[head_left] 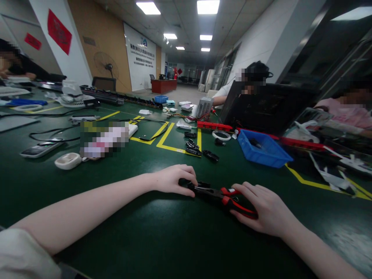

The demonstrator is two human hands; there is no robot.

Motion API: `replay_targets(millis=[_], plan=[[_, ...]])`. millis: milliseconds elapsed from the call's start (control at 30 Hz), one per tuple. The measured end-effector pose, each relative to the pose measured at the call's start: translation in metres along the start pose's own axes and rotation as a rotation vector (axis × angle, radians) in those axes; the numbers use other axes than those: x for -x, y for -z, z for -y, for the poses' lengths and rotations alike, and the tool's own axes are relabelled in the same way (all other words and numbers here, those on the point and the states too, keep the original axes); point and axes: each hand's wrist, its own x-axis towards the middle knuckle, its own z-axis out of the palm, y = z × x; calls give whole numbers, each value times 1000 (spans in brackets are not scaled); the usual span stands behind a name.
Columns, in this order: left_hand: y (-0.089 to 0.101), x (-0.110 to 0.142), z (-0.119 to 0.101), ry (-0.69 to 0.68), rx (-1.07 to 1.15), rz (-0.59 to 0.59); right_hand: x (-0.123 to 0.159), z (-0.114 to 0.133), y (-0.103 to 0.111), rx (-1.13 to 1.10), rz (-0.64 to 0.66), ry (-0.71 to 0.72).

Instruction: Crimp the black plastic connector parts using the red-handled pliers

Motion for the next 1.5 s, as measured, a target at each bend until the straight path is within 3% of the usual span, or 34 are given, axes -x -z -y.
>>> replay_targets(millis=[400,833,1500], plan=[[0,0,-2,-10,-49,-2,1,-4,2,-16,13,9],[0,0,-5,-10,-67,-15,0,-5,2,4,159,-31],[-7,-1,-7,32,3,-65,1,-5,-7,10,51,-61]])
